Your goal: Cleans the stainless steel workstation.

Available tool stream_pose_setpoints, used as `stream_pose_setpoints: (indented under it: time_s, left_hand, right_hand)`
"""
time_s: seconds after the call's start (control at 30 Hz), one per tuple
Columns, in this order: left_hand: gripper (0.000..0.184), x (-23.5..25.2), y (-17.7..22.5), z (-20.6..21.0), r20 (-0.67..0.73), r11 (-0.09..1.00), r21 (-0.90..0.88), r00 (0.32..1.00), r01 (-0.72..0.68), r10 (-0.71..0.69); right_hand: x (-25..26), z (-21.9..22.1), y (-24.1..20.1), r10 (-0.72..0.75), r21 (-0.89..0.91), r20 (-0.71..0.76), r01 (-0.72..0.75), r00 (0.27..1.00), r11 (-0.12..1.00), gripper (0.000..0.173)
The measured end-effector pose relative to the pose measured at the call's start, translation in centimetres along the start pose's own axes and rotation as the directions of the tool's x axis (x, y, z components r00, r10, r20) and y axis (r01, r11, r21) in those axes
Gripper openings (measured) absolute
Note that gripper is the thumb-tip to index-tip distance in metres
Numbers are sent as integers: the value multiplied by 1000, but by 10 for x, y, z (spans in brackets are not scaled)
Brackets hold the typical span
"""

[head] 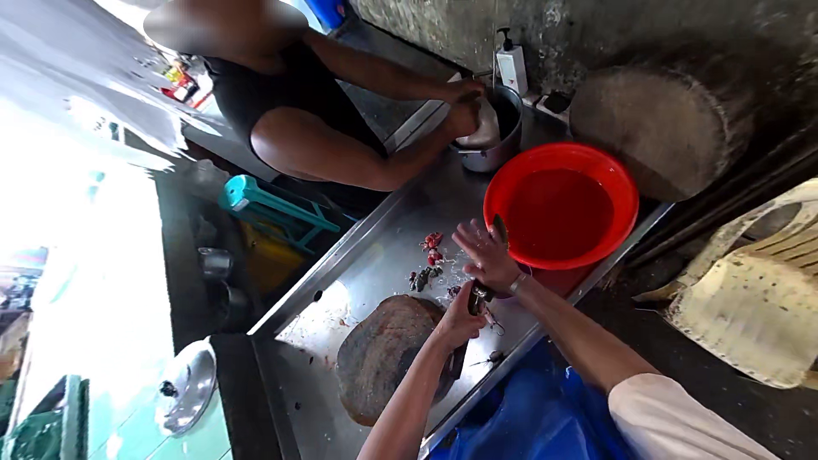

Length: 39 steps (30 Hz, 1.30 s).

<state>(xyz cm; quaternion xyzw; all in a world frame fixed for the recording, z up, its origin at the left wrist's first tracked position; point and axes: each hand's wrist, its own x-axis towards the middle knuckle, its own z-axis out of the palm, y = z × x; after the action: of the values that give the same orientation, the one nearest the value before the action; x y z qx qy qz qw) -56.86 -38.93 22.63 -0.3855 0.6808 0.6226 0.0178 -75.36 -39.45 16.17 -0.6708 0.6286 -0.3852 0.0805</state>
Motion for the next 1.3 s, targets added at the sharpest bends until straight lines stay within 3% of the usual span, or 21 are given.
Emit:
stream_pose_setpoints:
  time_s: [0.1, 0.17, 0.2, 0.23, 0.3, 0.37, 0.4, 0.43, 0.5, 0.53, 0.6, 0.63, 0.7, 0.8, 0.93, 1.0, 1.07, 1.13, 1.23, 1.3]
  left_hand:
    - [93, -24, -7, -2, 36, 998, -41, 998, 47, -46]
    - [82, -35, -7, -6, -4, 999, -16, 1000, 30, -30]
    - [72, -38, -4, -10, -55, 995, 96, 998, 11, -5]
    - [63, -39, 0, -15, -122, 956, 292, 992, 16, 20]
    - [57, -39, 8, -20, -260, 777, 612, 965, 150, 19]
    - [54, -34, 12, -24, -372, 645, 696, 927, 318, -55]
    - [53, -31, 13, -27, -409, 608, 703, 909, 369, -79]
    - [52, -28, 14, -29, -430, 591, 702, 898, 397, -92]
    - [51, -23, 15, -30, -447, 593, 690, 889, 414, -99]
    - [50, -20, 16, -29, -453, 599, 685, 886, 415, -96]
    - [48, -16, 19, -26, -456, 608, 677, 885, 414, -94]
    - [47, -16, 22, -25, -454, 605, 684, 887, 408, -84]
    - [44, -18, 26, -22, -450, 589, 707, 891, 392, -52]
    - [45, -31, 22, -17, -457, 559, 728, 889, 397, -36]
    - [43, -58, 6, -15, -485, 562, 711, 873, 423, -45]
    - [43, -70, -2, -20, -516, 579, 685, 856, 442, -43]
    - [43, -79, -7, -30, -563, 585, 662, 826, 468, -25]
    - [42, -86, -8, -39, -594, 574, 651, 804, 497, -22]
    - [41, -86, -12, -42, -598, 524, 665, 800, 532, -53]
    - [39, -81, -11, -40, -588, 508, 679, 807, 529, -55]
  right_hand:
    - [5, -16, 53, 281, 2, -19, -281, 959, 960, 78]
    - [-2, -35, 101, 504, -4, -37, -504, 863, 863, 77]
    - [-9, -49, 122, 604, -56, -30, -605, 796, 794, 76]
    - [-18, -62, 140, 701, -143, -1, -694, 713, 706, 71]
    - [-39, -74, 167, 867, -358, 158, -791, 473, 497, 53]
    - [-46, -72, 179, 882, -495, 395, -749, 258, 440, 35]
    - [-46, -71, 178, 850, -375, 447, -805, 277, 459, 36]
    - [-45, -73, 162, 821, -121, 436, -880, 370, 460, 45]
    - [-38, -71, 95, 746, 395, 304, -791, 592, 467, 45]
    - [-36, -66, 57, 660, 496, 248, -678, 709, 542, 40]
    - [-37, -42, 0, 299, 417, 175, -346, 938, 840, 29]
    - [-37, -28, -19, 104, 319, 226, -174, 969, 932, 34]
    - [-36, -6, -40, -112, 159, 356, 58, 928, 986, 47]
    - [-34, 6, -19, -136, -69, 320, 166, 938, 984, 52]
    - [-36, -14, 41, 63, -246, 349, 26, 935, 969, 66]
    - [-38, -34, 70, 222, -292, 360, -116, 906, 949, 64]
    - [-38, -52, 102, 389, -320, 271, -299, 881, 899, 58]
    - [-32, -72, 131, 600, -318, 188, -530, 778, 786, 54]
    - [-41, -67, 169, 861, -296, 198, -809, 468, 508, 39]
    - [-43, -55, 163, 912, 55, 258, -947, 320, 317, 41]
